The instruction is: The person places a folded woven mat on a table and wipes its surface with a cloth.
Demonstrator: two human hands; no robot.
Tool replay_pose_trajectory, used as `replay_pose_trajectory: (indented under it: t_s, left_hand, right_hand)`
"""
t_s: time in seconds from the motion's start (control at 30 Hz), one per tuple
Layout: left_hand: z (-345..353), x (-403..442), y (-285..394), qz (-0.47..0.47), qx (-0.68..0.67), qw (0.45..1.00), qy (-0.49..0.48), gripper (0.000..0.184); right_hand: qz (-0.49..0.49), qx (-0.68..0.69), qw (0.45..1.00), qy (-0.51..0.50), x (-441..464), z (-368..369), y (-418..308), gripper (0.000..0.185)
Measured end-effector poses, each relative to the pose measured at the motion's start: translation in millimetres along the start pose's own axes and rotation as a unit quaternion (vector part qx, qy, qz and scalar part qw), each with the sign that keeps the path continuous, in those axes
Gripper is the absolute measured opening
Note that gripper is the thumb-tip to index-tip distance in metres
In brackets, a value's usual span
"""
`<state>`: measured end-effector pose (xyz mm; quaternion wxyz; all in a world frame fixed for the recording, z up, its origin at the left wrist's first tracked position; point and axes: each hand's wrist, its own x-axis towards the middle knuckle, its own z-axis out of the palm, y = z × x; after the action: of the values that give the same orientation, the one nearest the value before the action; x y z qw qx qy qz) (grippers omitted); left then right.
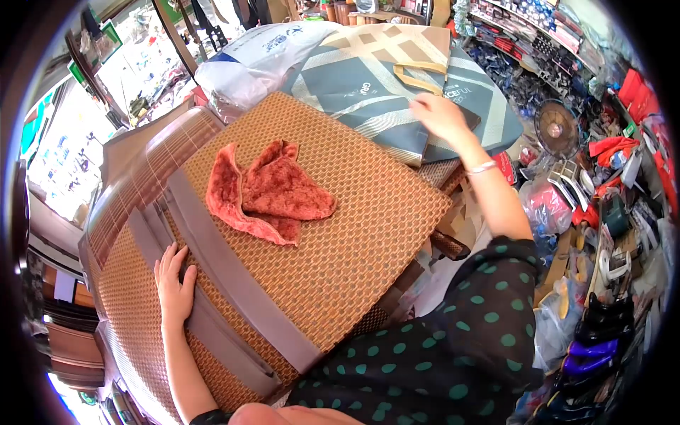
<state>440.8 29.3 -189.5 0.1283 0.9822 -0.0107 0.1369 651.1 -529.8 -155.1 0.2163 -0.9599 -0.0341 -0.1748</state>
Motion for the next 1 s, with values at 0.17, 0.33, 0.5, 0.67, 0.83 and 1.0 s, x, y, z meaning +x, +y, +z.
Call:
replay_pose_trajectory:
  t_s: [0.17,0.33,0.5,0.67,0.83,1.0]
  left_hand:
    - [1,0,1,0.001,0.003,1.0,0.004,0.043]
    - [1,0,0,0.004,0.001,1.0,0.008,0.043]
    - [0,-1,1,0.002,-0.009,1.0,0.012,0.043]
    - [0,0,3,-0.006,-0.005,1.0,0.019,0.042]
    - [0,0,1,0.003,0.001,1.0,0.018,0.042]
    - [1,-1,1,0.005,-0.009,0.999,0.031,0.043]
  right_hand:
    - [0.112,-0.04,0.992,-0.032,-7,-13,92,0.032]
    - [0.11,-0.188,0.976,-0.024,10,-16,115,0.031]
    - [0.139,-0.23,0.962,0.039,33,-6,147,0.045]
    - [-0.028,-0.07,0.984,0.161,49,13,87,0.043]
    - [-0.274,0.142,0.947,-0.083,24,40,-100,0.051]
    - [-0.446,0.117,0.862,-0.21,-20,130,-222,0.079]
